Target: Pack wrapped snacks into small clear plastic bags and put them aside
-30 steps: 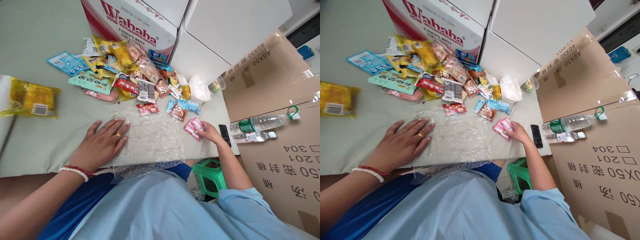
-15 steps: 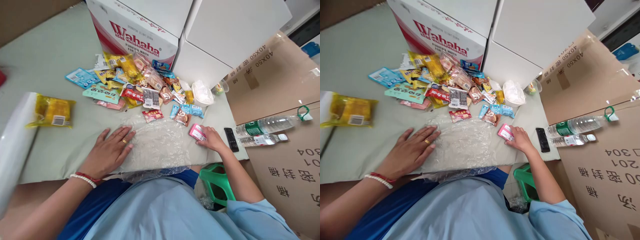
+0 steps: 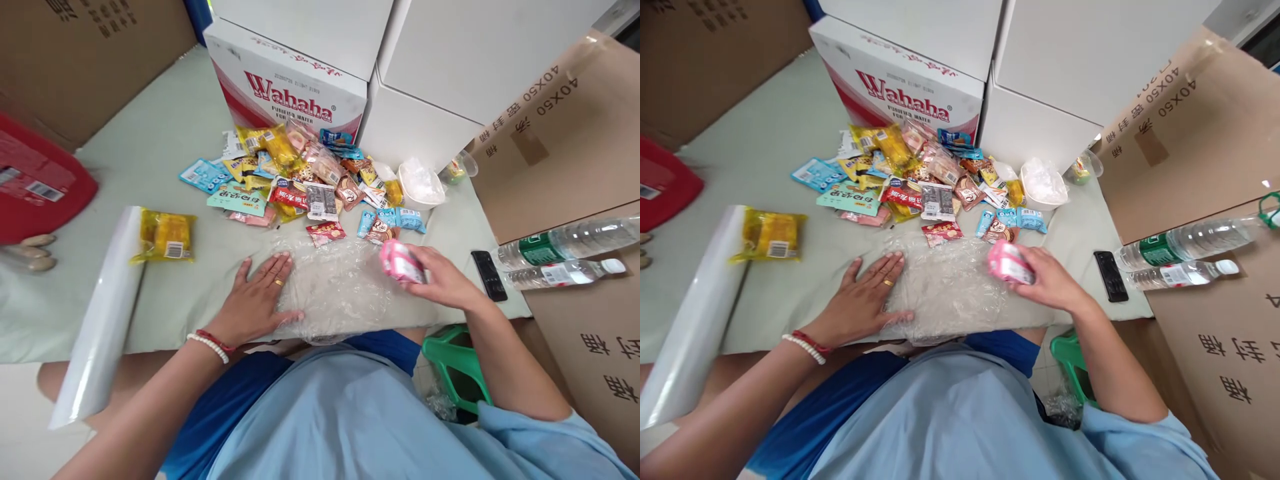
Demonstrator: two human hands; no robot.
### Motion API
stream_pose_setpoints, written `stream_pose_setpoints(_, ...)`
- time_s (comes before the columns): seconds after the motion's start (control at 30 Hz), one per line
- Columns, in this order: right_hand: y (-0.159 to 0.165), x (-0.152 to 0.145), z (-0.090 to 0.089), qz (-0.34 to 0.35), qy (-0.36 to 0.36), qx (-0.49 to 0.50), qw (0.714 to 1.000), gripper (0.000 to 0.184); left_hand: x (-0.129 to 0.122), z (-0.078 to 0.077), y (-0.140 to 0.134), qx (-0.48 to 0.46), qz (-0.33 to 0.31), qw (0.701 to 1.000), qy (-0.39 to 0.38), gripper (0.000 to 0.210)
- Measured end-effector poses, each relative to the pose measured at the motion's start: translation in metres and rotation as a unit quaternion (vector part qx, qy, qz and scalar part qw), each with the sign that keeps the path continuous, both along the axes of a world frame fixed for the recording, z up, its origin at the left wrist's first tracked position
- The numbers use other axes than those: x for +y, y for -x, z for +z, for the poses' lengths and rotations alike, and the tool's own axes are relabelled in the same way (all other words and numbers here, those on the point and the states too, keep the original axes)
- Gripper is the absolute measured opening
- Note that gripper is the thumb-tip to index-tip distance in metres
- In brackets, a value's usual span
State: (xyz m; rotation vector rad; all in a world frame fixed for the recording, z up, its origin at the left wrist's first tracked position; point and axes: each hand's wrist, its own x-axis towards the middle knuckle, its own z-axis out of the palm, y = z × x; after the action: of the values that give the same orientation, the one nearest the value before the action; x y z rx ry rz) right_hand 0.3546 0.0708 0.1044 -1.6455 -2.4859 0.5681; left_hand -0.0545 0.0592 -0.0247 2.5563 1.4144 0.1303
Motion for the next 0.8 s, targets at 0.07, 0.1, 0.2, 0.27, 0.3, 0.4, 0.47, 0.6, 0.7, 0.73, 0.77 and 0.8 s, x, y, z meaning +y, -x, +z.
stream_pose_setpoints(0.07,0.044,0.002,0.002,0.069,0.021,0.005,0.997,0.074,0.000,0.002,0.000,0.006,-0.003,1.000,0.004,0.113)
stream_pose_setpoints(0.1,0.065,0.004,0.000,0.084,0.027,-0.006,0.996,0.075,0.000,0.004,-0.001,0.010,-0.004,1.000,0.008,0.115)
stream_pose_setpoints(0.2,0.115,0.009,-0.010,0.094,0.025,-0.063,0.993,0.079,0.000,0.006,-0.002,0.021,-0.002,1.000,0.018,0.116)
stream_pose_setpoints(0.27,0.136,0.010,-0.016,0.113,0.021,-0.097,0.989,0.080,0.000,0.006,-0.002,0.026,0.001,0.999,0.020,0.116)
stream_pose_setpoints(0.3,0.143,0.010,-0.019,0.129,0.021,-0.110,0.985,0.079,0.000,0.007,-0.003,0.028,0.002,0.999,0.022,0.116)
stream_pose_setpoints(0.4,0.151,0.009,-0.029,0.167,0.027,-0.141,0.975,0.075,0.000,0.008,-0.003,0.029,0.003,0.999,0.031,0.117)
stream_pose_setpoints(0.47,0.149,0.008,-0.035,0.168,0.038,-0.151,0.973,0.075,-0.001,0.008,-0.003,0.029,0.003,0.999,0.036,0.117)
stream_pose_setpoints(0.6,0.138,0.006,-0.041,0.146,0.048,-0.146,0.977,0.081,-0.001,0.009,-0.003,0.021,0.003,0.999,0.038,0.115)
stream_pose_setpoints(0.7,0.136,0.003,-0.042,0.135,0.040,-0.141,0.980,0.084,-0.001,0.008,-0.002,0.017,0.003,0.999,0.029,0.116)
stream_pose_setpoints(0.73,0.136,0.002,-0.042,0.135,0.036,-0.136,0.981,0.086,-0.001,0.008,-0.002,0.018,0.002,0.999,0.026,0.117)
stream_pose_setpoints(0.77,0.137,0.001,-0.042,0.134,0.031,-0.130,0.982,0.088,-0.001,0.009,-0.003,0.018,0.002,0.999,0.026,0.117)
stream_pose_setpoints(0.8,0.138,0.000,-0.042,0.135,0.027,-0.125,0.983,0.088,-0.001,0.009,-0.003,0.018,0.001,0.999,0.028,0.117)
